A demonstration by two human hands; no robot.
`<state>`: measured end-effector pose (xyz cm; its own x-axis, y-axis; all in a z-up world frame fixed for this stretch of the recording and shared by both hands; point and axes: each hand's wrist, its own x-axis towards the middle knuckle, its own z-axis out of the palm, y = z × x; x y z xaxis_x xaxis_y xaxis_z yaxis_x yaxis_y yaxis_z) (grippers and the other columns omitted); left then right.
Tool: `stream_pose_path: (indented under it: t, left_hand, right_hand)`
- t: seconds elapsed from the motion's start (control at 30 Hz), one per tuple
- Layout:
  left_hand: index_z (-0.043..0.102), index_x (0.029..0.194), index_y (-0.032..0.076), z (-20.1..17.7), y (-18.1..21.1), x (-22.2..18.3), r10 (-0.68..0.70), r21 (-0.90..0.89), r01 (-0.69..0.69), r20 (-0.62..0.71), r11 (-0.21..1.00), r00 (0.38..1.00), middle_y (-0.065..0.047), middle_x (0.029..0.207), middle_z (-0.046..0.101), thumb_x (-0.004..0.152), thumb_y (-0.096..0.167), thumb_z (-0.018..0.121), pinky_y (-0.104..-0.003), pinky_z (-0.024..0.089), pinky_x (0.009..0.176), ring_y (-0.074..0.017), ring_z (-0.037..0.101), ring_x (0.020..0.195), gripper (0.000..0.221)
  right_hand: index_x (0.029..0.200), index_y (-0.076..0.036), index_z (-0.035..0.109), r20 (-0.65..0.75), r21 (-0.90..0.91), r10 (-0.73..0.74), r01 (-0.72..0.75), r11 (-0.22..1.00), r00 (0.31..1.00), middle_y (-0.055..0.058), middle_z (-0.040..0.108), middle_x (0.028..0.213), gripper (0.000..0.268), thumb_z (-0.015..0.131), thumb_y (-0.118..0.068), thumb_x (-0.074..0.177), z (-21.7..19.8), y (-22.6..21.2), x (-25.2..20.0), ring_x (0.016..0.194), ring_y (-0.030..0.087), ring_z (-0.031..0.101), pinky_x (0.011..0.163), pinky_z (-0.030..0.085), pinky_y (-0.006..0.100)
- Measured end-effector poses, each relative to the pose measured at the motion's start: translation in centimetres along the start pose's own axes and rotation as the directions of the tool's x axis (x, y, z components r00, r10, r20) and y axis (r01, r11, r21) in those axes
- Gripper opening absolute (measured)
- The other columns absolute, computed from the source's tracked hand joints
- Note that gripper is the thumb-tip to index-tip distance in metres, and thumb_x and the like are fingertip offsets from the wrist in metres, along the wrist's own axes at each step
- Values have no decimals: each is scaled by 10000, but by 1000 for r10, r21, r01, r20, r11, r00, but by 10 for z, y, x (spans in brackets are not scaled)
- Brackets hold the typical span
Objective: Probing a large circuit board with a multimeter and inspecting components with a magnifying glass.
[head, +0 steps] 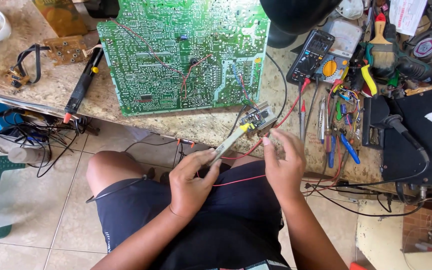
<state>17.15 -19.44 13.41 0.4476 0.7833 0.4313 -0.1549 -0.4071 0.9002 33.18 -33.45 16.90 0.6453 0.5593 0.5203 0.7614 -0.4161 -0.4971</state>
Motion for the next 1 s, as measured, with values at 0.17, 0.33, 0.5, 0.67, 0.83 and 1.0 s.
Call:
stream_pose_path:
  t: [0.17, 0.33, 0.5, 0.67, 0.83, 1.0]
  left_hand:
    - [821, 921, 63, -10, -4, 6, -139, -48, 138, -21, 989, 990, -141, 894, 807, 760, 16, 868, -362, 641, 679, -337, 792, 842, 173]
    - [820, 922, 38, -4, 5, 5, -172, -86, 175, 39, 981, 984, -155, 888, 804, 747, 9, 872, -366, 652, 666, -352, 790, 834, 185]
    - [772, 833, 82, 36, 23, 3, 99, -63, -88, 208, 994, 973, -99, 815, 769, 777, 23, 838, -390, 632, 655, -316, 780, 775, 104]
    - [678, 796, 120, 109, -4, -13, 302, 112, -332, 222, 936, 927, -29, 775, 675, 807, 117, 814, -309, 606, 599, -234, 717, 668, 136]
    - [544, 739, 126, 153, 3, -7, 413, 192, -457, 229, 869, 882, -10, 694, 509, 861, 159, 746, -296, 539, 482, -219, 618, 559, 238]
    - [488, 700, 140, 191, 9, -5, 542, 278, -597, 253, 753, 801, -8, 718, 448, 878, 191, 649, -268, 509, 499, -213, 582, 554, 245]
  right_hand:
    - [1189, 1, 693, -32, -87, -50, 47, 995, 998, 167, 684, 1167, 208, 693, -49, 987, 0, 22, 6, 1117, 331, 618, 986, 472, 437]
    - [1163, -38, 726, -182, -216, 26, -66, 974, 983, 113, 690, 1058, 213, 724, -3, 953, -20, 79, -3, 969, 287, 622, 912, 470, 413]
    - [991, -225, 782, -146, -519, 318, -346, 781, 937, 21, 721, 864, 161, 800, -337, 876, -63, 147, -8, 821, 280, 704, 789, 556, 416]
    - [973, -264, 792, -87, -604, 419, -383, 700, 904, -13, 737, 830, 217, 808, -440, 846, -72, 143, -7, 816, 271, 730, 780, 568, 421]
    - [987, -240, 799, -173, -545, 424, -445, 711, 889, 56, 743, 823, 165, 783, -369, 886, -94, 137, -10, 815, 338, 724, 769, 561, 454]
    - [1013, -214, 802, -136, -544, 507, -491, 680, 851, 59, 748, 850, 284, 769, -463, 882, -112, 142, -14, 865, 334, 726, 813, 571, 453]
